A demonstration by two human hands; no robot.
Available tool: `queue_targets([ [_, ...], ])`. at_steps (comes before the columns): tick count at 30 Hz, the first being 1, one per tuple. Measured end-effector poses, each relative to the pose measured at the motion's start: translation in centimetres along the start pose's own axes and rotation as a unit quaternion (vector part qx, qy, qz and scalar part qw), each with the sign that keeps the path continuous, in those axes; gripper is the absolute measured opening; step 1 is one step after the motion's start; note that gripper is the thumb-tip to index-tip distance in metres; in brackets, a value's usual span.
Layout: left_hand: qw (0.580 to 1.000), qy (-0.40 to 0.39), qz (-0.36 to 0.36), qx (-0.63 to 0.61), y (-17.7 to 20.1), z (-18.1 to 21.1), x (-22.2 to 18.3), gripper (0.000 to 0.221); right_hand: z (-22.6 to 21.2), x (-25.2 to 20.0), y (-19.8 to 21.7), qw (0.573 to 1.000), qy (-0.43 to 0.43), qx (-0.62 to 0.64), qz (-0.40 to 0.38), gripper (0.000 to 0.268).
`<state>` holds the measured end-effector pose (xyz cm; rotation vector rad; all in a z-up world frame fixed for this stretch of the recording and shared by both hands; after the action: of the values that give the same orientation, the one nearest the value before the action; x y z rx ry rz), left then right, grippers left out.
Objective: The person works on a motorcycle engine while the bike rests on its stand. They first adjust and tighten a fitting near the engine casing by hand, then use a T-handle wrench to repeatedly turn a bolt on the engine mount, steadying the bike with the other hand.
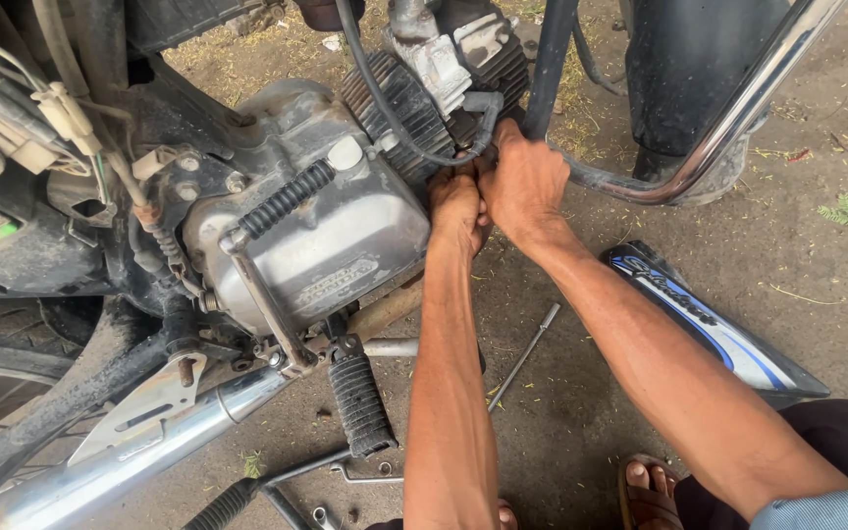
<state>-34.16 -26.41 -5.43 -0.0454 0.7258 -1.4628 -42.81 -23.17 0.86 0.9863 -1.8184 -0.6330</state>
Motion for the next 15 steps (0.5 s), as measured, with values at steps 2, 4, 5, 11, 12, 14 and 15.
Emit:
queue_targets([
  [2, 1.0, 0.0, 0.004, -0.004, 0.1, -0.12, 0.34, 0.019, -0.01, 0.08, -0.21, 1.0, 0.007, -0.014, 0.004, 0.027],
  [4, 1.0, -0.004, 0.015, -0.011, 0.32, -0.52, 0.87, 0.016, -0.04, 0.03, -0.38, 0.999, 0.018, -0.029, 0.012, 0.028],
  [5, 1.0, -0.004, 0.015, -0.011, 0.32, -0.56, 0.9, 0.016, 0.03, 0.03, -0.47, 0.999, 0.018, -0.028, 0.012, 0.028],
  [11, 0.999, -0.01, 0.03, -0.014, 0.07, -0.1, 0.3, 0.025, 0.22, 0.2, -0.71, 1.0, 0.008, -0.008, -0.016, 0.021],
  [12, 0.999, -0.008, 0.03, -0.017, 0.08, -0.23, 0.5, 0.025, 0.09, 0.23, -0.55, 1.0, 0.01, -0.009, -0.007, 0.022],
  [14, 0.999, -0.006, 0.032, -0.02, 0.25, -0.36, 0.67, 0.025, -0.12, 0.13, -0.44, 1.0, 0.013, -0.01, 0.001, 0.022],
  [15, 0.999, -0.003, 0.026, -0.024, 0.27, -0.38, 0.67, 0.024, -0.12, 0.05, -0.38, 1.0, 0.011, -0.005, 0.01, 0.022],
])
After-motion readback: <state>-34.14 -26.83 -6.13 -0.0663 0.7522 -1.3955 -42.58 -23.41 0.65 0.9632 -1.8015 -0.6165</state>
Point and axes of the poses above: each hand's wrist, its own x-axis towards the middle knuckle, its own y-axis out of the back of the hand, z = x × y, the point moved 2 cm from there along x, towards the middle knuckle, and after that the axes turned 3 degrees about z, right-handed, at the moved point
